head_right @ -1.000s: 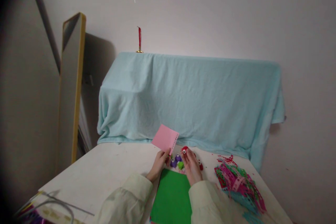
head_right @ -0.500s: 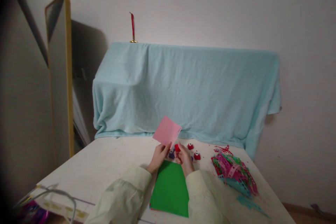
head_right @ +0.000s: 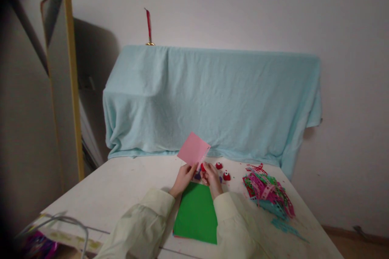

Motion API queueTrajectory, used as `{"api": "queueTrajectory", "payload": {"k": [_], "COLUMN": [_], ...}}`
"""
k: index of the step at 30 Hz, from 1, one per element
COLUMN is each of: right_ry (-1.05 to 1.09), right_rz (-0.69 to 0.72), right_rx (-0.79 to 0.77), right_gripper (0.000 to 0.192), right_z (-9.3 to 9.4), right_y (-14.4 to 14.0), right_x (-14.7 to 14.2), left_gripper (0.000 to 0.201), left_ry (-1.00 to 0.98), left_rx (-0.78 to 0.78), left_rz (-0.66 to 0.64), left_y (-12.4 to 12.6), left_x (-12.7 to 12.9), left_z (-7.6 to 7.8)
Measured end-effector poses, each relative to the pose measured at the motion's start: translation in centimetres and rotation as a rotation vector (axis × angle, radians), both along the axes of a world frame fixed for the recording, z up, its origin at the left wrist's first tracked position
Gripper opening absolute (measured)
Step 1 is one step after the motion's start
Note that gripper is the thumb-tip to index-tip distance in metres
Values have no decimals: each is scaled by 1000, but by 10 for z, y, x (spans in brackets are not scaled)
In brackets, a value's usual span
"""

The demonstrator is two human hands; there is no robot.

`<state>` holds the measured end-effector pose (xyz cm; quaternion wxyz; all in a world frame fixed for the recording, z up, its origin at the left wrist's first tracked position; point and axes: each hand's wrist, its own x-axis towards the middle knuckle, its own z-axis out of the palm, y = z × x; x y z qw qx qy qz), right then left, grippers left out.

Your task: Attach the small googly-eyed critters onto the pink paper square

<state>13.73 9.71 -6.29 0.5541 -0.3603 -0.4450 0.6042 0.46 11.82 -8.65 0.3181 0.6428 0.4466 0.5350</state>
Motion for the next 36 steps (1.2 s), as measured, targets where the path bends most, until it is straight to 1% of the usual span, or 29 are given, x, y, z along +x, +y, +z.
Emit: {"api": "queueTrajectory", "payload": {"k": [3, 7, 13, 15, 20, 25, 28, 32, 36], "right_ry": [14, 15, -126, -146, -152, -188, -206, -224, -230], "right_rz": [-9, -7, -57, -43, 42, 95, 94, 87, 89], "right_rx": [11, 26, 72, 87, 126, 163, 182, 179, 176], "right_gripper": [37, 34, 39, 38, 30, 25, 25, 30, 34], "right_z": [0, -2, -6, -8, -12, -9, -8, -12, -13], "right_y": [0, -1, 2, 3, 5, 2, 0, 1, 1], "right_x": [1, 0, -1, 0, 1, -2, -4, -6, -7], "left_gripper": [50, 49, 51, 51, 51, 49, 49, 48, 46], "left_ry": [8, 16, 14, 18, 0, -59, -72, -84, -79], "left_rx": [2, 10, 12, 16, 5, -20, -22, -15, 18], "left_rz": [11, -5, -35, -34, -56, -86, -82, -80, -70], "left_y": [0, 0, -2, -1, -1, -2, -2, -2, -2], "left_x": [-1, -2, -1, -1, -2, -4, -4, -4, -5], "left_z": [0, 1, 3, 4, 4, 4, 5, 6, 6]}}
